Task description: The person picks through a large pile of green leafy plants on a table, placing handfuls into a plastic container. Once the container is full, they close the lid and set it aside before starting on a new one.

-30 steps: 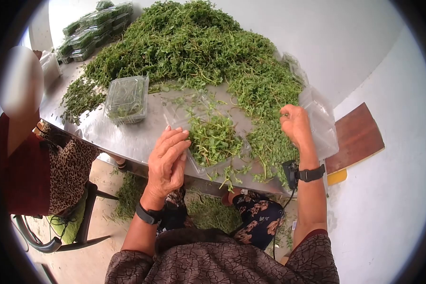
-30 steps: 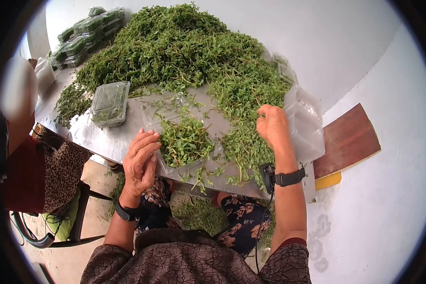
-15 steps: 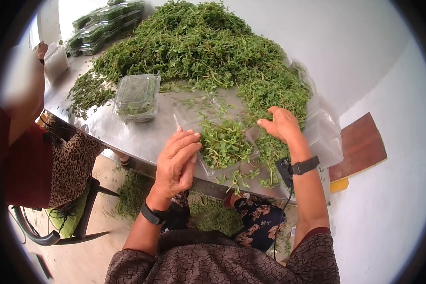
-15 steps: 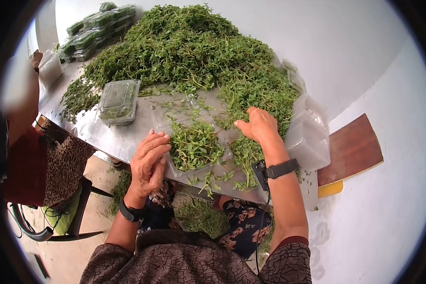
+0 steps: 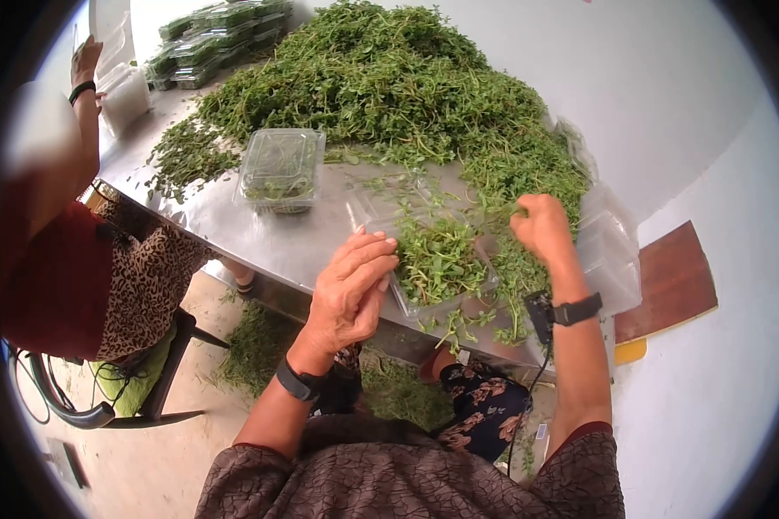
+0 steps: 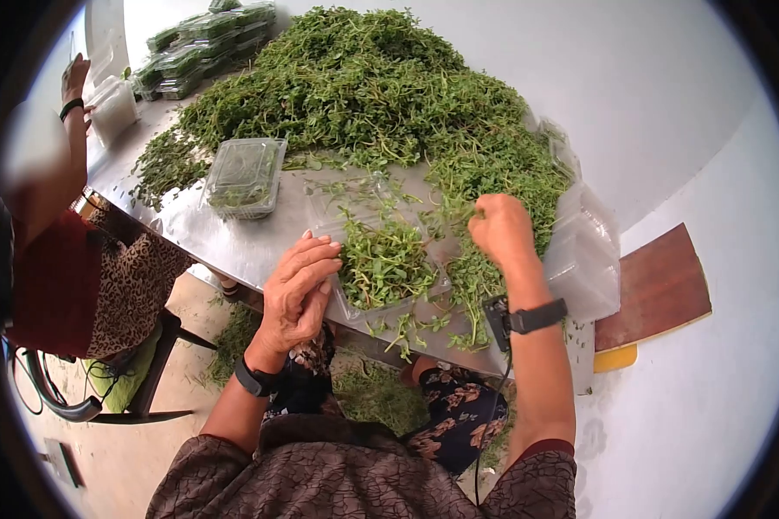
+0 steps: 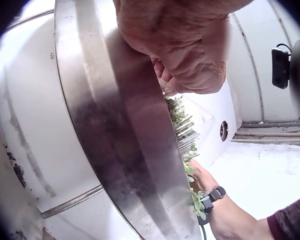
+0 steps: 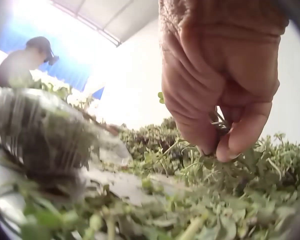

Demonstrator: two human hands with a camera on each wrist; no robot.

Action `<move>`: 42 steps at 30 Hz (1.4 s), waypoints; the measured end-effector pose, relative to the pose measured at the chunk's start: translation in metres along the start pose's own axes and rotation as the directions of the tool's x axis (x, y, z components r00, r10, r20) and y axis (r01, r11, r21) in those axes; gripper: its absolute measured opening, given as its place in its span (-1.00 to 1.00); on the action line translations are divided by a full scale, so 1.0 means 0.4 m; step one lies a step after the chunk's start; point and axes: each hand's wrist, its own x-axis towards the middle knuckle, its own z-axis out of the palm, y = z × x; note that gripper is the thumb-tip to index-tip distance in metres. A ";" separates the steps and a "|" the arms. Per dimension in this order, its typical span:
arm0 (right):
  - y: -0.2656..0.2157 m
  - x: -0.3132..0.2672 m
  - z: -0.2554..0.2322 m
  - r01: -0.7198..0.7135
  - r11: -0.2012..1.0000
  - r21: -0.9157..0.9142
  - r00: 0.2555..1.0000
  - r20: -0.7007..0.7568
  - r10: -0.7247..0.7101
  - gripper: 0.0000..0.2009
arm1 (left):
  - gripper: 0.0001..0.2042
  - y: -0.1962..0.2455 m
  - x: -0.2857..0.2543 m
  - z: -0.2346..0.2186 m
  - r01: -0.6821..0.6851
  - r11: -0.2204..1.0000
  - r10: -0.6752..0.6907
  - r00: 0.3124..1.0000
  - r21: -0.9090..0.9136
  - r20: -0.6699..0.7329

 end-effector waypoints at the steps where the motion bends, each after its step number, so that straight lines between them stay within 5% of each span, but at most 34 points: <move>1: -0.022 -0.006 -0.044 -0.056 0.987 0.149 0.998 0.001 0.056 -0.91 | -0.69 -0.003 -0.002 0.001 -0.001 1.000 0.001 1.000 0.001 0.002; 6: -0.119 -0.057 -0.178 -0.215 0.799 0.562 0.974 0.067 0.214 -0.90 | -0.68 -0.005 -0.008 0.004 0.020 1.000 -0.020 1.000 -0.011 -0.004; 8: -0.160 -0.083 -0.200 -0.009 0.764 0.645 0.999 0.033 -0.016 -0.86 | -0.68 -0.004 -0.008 0.001 0.010 1.000 -0.010 1.000 -0.007 -0.013; 9: -0.184 -0.094 -0.196 -0.010 0.761 0.649 0.999 0.032 -0.015 -0.86 | -0.68 -0.004 -0.008 0.000 0.027 0.999 -0.028 0.999 -0.020 -0.025; 11: -0.230 -0.114 -0.188 0.195 0.786 0.586 0.974 -0.024 -0.223 -0.78 | -0.68 -0.006 -0.009 -0.003 0.042 0.999 -0.043 0.998 -0.030 -0.034; 15: -0.240 -0.141 -0.164 0.067 0.826 0.560 0.997 -0.001 -0.080 -0.65 | -0.66 -0.012 -0.013 -0.007 0.076 0.997 -0.077 0.996 -0.027 -0.038; 22: -0.213 -0.202 -0.113 0.087 0.828 0.555 0.995 -0.092 -0.043 -0.64 | -0.55 -0.007 -0.014 -0.011 0.088 0.995 -0.088 0.996 -0.042 0.005; 24: -0.217 -0.210 -0.104 0.221 0.920 0.324 0.958 -0.250 -0.142 -0.64 | -0.54 -0.004 -0.012 -0.014 0.067 0.997 -0.066 0.997 -0.033 0.036; 30: -0.229 -0.212 -0.058 0.316 0.835 0.450 0.947 -0.209 -0.246 -0.66 | -0.55 -0.011 -0.012 -0.009 0.075 0.997 -0.074 0.994 -0.007 0.075; 34: -0.227 -0.225 -0.053 0.407 0.849 0.336 0.911 -0.218 -0.350 -0.72 | -0.59 -0.015 -0.015 -0.012 0.074 0.997 -0.075 0.993 0.015 0.095; 42: -0.229 -0.244 -0.036 0.374 0.886 0.276 0.917 -0.252 -0.308 -0.76 | -0.41 0.014 0.059 -0.006 0.099 0.995 -0.097 0.993 -0.014 0.067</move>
